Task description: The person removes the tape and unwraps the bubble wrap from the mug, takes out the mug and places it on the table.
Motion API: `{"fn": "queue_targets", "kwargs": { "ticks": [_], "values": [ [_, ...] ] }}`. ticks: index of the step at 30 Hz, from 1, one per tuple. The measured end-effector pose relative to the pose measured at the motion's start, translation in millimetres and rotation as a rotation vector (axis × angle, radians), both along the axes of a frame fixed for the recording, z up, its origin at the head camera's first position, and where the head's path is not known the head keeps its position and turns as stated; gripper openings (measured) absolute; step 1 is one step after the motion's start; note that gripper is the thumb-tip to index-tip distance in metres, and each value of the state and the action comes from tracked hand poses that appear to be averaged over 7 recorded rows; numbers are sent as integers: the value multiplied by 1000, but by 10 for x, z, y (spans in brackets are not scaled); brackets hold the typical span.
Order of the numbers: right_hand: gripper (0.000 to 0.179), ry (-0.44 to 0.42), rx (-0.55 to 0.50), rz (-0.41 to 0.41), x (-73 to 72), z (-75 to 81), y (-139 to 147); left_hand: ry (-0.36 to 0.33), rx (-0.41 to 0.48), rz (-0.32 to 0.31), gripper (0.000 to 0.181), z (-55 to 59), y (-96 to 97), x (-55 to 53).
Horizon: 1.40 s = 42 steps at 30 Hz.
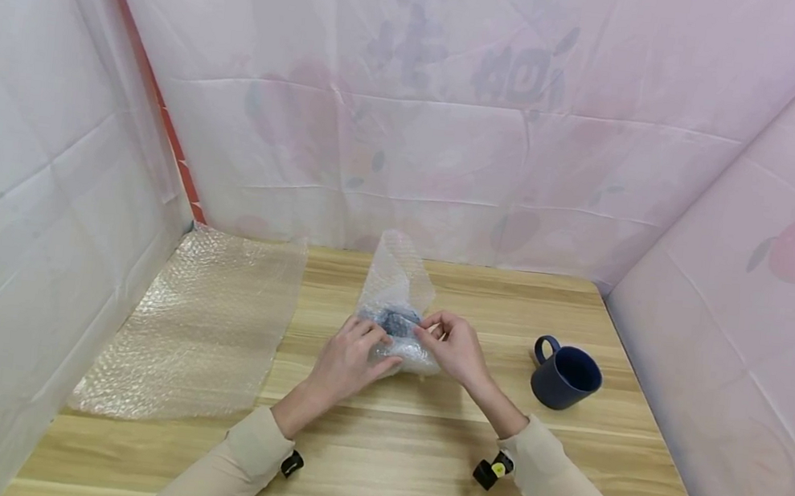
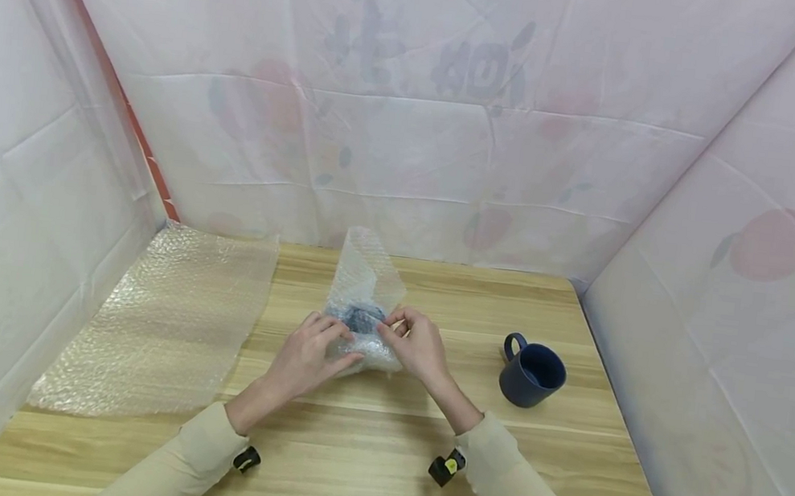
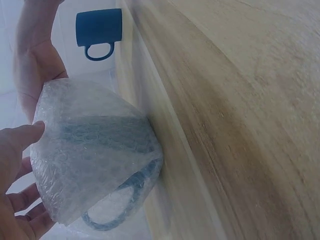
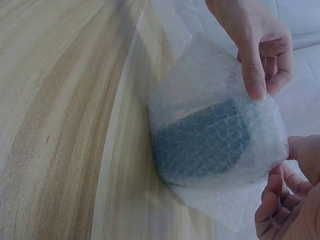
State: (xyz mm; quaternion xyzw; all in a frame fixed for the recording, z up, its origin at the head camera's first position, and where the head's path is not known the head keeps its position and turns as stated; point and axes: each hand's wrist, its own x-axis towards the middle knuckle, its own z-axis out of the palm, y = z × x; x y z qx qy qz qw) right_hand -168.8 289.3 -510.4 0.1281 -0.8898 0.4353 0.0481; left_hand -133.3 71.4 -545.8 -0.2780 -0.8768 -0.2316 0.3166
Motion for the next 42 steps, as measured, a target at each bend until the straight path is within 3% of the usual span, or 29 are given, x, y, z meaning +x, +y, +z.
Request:
{"fn": "queue_targets", "kwargs": {
  "ticks": [15,29,42],
  "values": [
    [13,13,-16,2,-16,-22,9,-111,20,-31,30,64,-65,-24],
    [13,-3,-17,-15,-3,-21,7,-85,69,0,15,100,-244,-116],
    [14,1,10,-27,7,-26,8,-165,-9,-44,19,98,-306,-181]
  ]
}}
